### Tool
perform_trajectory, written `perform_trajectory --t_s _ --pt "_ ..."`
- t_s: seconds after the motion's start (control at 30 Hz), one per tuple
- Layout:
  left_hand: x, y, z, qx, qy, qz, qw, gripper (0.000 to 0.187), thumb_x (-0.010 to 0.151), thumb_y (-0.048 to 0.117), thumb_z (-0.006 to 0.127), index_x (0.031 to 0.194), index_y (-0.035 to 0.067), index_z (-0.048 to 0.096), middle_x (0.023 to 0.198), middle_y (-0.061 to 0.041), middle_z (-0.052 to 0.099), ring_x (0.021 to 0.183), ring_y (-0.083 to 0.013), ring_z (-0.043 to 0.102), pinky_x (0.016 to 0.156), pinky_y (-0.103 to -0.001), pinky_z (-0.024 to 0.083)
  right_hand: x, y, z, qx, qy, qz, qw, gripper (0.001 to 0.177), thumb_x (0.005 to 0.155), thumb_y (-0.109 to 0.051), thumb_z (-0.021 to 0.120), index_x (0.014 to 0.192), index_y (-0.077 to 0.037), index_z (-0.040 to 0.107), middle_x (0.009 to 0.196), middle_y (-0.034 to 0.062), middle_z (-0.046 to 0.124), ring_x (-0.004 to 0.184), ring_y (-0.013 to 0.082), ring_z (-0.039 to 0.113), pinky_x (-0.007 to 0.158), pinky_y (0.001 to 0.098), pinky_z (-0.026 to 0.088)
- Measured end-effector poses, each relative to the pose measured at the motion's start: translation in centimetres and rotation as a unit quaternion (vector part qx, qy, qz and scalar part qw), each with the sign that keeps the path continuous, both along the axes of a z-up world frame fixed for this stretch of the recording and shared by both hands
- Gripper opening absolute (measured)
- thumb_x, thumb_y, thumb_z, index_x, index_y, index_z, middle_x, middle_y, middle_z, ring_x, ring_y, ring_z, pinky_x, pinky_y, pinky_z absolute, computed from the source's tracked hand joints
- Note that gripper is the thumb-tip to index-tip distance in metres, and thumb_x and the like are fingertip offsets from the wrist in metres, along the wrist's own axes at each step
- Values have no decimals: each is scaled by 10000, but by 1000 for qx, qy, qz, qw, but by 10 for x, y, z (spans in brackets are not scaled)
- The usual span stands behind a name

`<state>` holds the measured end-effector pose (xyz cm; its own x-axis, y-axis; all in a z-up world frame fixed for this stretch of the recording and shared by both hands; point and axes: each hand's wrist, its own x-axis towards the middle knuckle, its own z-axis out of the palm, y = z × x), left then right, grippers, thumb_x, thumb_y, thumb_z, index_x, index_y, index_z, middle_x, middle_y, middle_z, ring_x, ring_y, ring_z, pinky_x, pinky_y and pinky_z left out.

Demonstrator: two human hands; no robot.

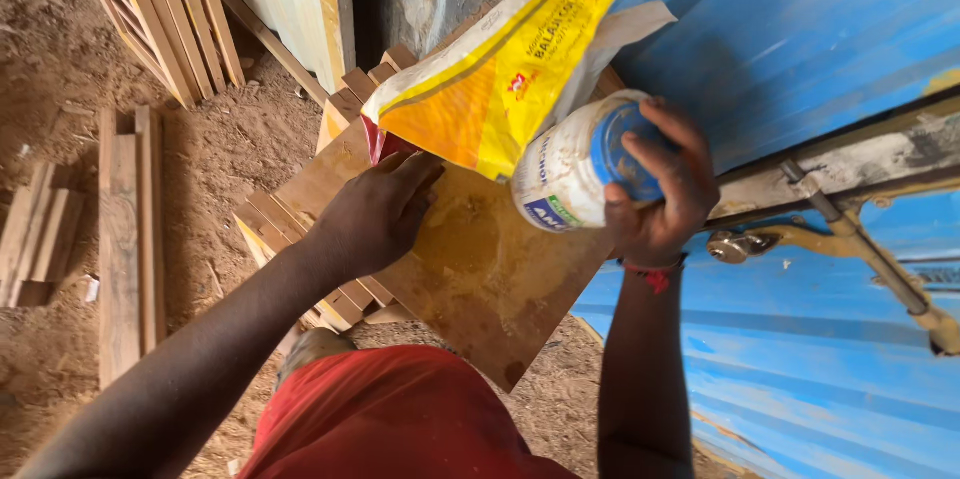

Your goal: The person sands a small piece of wood by hand on a wooden table, rubbing the surface with a sandpaper block.

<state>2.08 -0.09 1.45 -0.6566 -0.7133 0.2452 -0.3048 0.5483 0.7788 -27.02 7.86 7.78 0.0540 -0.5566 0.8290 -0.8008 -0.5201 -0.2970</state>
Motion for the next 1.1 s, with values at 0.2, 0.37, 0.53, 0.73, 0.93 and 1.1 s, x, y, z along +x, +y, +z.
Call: perform_trajectory --t_s 0.2,0.37,0.53,0.73,0.93,1.1 --pt "5 -6 -6 -4 40 -19 999 399 995 116 572 1392 72 564 1236 -205 668 1120 -400 661 935 -470 534 22 22 7 -63 127 -64 988 250 958 -223 669 1096 -16 698 1211 190 647 1164 401 612 1030 513 516" --pt "4 2 -8 -67 69 1 995 396 995 143 611 1383 81 566 1290 -196 646 1115 -406 666 912 -468 552 89 46 -17 194 137 60 970 380 835 63 677 1209 -2 707 1275 167 646 1149 329 653 992 426 528" --pt "-1 15 -7 -66 46 40 996 425 983 153 630 1398 99 558 1169 -146 673 1030 -363 698 853 -453 577 97 19 -32 283 185 48 940 430 759 65 587 1168 -15 693 1260 166 641 1167 373 625 987 452 504" --pt "-2 15 -13 -107 59 55 991 429 993 151 629 1408 80 542 1178 -162 663 1006 -367 693 831 -461 573 89 14 -47 336 181 14 924 247 826 29 615 1039 -56 706 1014 121 610 967 351 617 828 463 519" --pt "-3 14 -16 -100 28 61 993 426 988 173 640 1388 63 549 1157 -162 649 985 -349 696 812 -446 576 87 15 -57 312 185 8 932 200 792 19 658 986 -28 665 952 134 572 922 354 601 795 471 509" --pt "-2 16 -17 -112 47 73 990 415 980 184 651 1369 64 566 1155 -150 651 1008 -348 688 838 -444 572 91 23 -57 283 156 2 946 189 816 32 646 998 -16 631 941 156 551 930 367 594 802 476 494"
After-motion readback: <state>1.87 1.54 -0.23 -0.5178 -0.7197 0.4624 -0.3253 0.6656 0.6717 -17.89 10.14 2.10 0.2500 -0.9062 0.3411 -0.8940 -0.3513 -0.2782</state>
